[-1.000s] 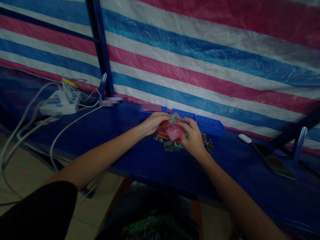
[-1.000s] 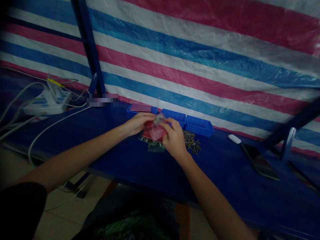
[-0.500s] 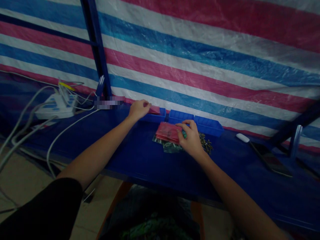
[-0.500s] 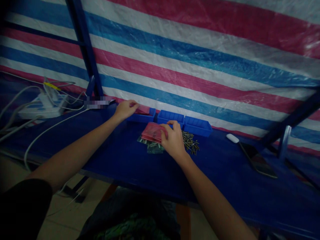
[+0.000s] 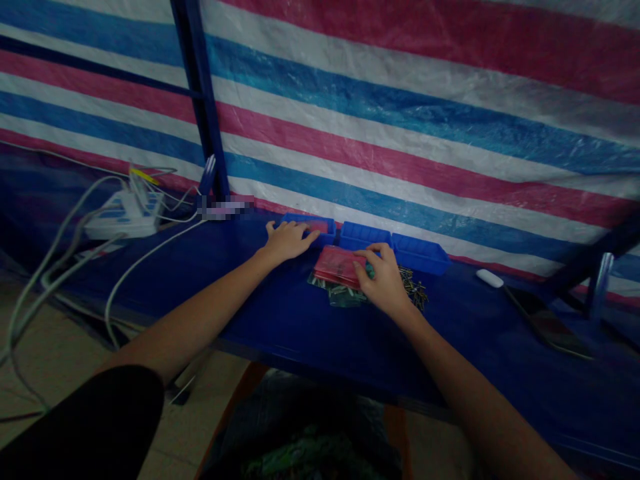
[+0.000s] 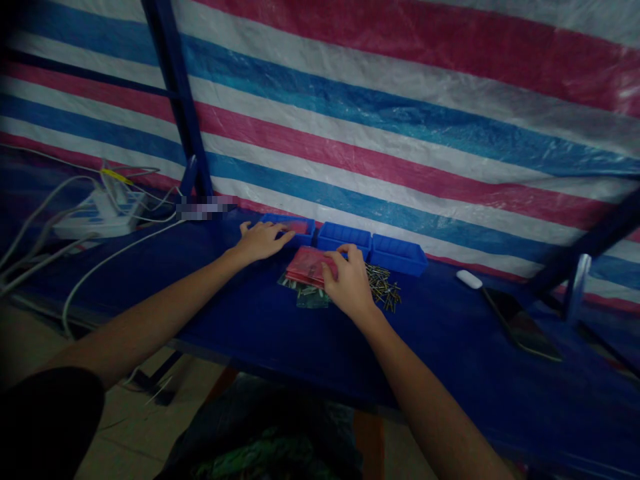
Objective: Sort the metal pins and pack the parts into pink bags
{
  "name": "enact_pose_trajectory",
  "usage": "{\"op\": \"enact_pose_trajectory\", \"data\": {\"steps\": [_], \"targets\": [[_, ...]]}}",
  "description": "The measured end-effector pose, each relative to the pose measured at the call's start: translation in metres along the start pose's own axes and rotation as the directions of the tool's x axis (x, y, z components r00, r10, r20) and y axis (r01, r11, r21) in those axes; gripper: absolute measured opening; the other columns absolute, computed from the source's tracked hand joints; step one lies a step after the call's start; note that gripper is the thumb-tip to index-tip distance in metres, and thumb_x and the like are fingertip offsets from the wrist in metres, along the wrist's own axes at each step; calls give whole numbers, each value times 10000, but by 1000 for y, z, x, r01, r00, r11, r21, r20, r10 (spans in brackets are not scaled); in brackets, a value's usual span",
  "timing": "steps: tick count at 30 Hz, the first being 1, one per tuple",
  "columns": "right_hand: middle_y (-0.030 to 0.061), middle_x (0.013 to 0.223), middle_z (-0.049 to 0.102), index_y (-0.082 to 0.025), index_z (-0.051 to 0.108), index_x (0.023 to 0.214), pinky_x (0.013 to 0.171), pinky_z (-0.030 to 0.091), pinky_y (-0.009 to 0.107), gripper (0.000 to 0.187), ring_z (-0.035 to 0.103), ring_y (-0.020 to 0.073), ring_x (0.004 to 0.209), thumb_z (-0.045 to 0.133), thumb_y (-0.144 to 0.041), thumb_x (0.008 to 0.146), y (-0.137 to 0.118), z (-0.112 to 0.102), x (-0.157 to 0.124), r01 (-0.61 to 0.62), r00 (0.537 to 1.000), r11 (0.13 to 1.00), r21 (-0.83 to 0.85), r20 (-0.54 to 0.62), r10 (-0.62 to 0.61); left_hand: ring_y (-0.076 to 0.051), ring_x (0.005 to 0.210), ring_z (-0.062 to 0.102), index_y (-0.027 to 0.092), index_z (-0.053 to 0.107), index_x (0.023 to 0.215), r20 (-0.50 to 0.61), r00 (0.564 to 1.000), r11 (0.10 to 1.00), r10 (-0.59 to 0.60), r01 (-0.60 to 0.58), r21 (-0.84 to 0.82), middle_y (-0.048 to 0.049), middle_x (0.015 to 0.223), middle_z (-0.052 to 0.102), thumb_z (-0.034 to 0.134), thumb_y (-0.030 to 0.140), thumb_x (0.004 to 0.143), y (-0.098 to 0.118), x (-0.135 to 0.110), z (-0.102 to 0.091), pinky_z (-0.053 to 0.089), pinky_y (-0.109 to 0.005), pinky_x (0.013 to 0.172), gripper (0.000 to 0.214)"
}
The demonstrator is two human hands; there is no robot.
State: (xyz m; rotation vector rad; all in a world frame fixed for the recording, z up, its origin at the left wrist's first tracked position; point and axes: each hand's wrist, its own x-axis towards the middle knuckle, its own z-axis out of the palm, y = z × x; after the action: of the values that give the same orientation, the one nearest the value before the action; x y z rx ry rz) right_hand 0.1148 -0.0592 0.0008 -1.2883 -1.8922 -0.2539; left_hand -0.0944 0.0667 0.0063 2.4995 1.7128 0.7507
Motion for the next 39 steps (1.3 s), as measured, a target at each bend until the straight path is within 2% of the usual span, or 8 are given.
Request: {"op": "enact_pose_trajectory", "data": {"steps": [13,16,22,26,28,30,33,39], "targets": [[117,1050,552,-181,627,1076,875,419,444,316,478,260,1006,552,-374,837,1,4,-6,13,952,994,-108,305,21,-347,1215,376,211,592,1111,-77,987,990,138,-134,50,-138,1280,506,373,516,881,9,-4,5,123,-591,1022,440],[127,1084,549,-187,609,1116,863,420,447,356,476,270,1018,574,-393,827,1,4,-7,27,939,988,-149,342,26,-309,1197,384,190,595,1072,-196,952,971,234,-238,3,-125,1236,515,390,422,888,16,0,4,160,-522,1040,360],[110,1037,596,-215,623,1097,848,417,431,293,489,269,1013,571,-354,845,6,4,-5,47,938,986,-158,347,11,-216,998,514,203,629,873,-108,847,773,520,-520,-363,-65,945,591,545,310,788,36,5,6,333,-351,953,160],[102,1015,624,-219,645,1073,848,414,419,251,500,259,989,541,-319,868,7,5,-4,47,941,988,-145,338,4,-200,886,543,182,611,757,-213,956,682,202,-293,-670,-53,840,594,573,329,773,50,16,-2,402,-310,821,152],[93,986,640,-226,666,1033,843,414,413,221,507,252,968,518,-288,880,7,5,-3,35,944,990,-137,331,13,-185,816,555,171,598,761,-147,987,482,-70,-96,-871,-52,826,595,511,358,830,49,30,-16,423,-288,734,217],[87,980,650,-230,679,992,842,411,410,206,512,245,958,509,-266,882,7,5,-3,24,945,991,-128,326,19,-164,761,566,161,578,806,20,961,104,-276,51,-993,-55,817,589,414,376,892,41,51,-38,429,-263,668,284],[82,996,652,-227,682,972,844,407,407,199,517,238,954,508,-262,880,9,6,-2,14,945,993,-116,325,25,-120,765,580,154,529,916,120,919,-457,-376,-71,-886,-46,809,571,161,343,969,20,80,-66,437,-217,666,417],[88,958,645,-220,679,982,822,413,409,209,520,252,944,557,-331,854,9,7,-4,7,947,992,-129,320,35,-127,719,595,158,523,940,133,851,-596,-508,-235,-768,-51,686,548,-44,311,962,-21,89,-45,457,-207,609,587]]}}
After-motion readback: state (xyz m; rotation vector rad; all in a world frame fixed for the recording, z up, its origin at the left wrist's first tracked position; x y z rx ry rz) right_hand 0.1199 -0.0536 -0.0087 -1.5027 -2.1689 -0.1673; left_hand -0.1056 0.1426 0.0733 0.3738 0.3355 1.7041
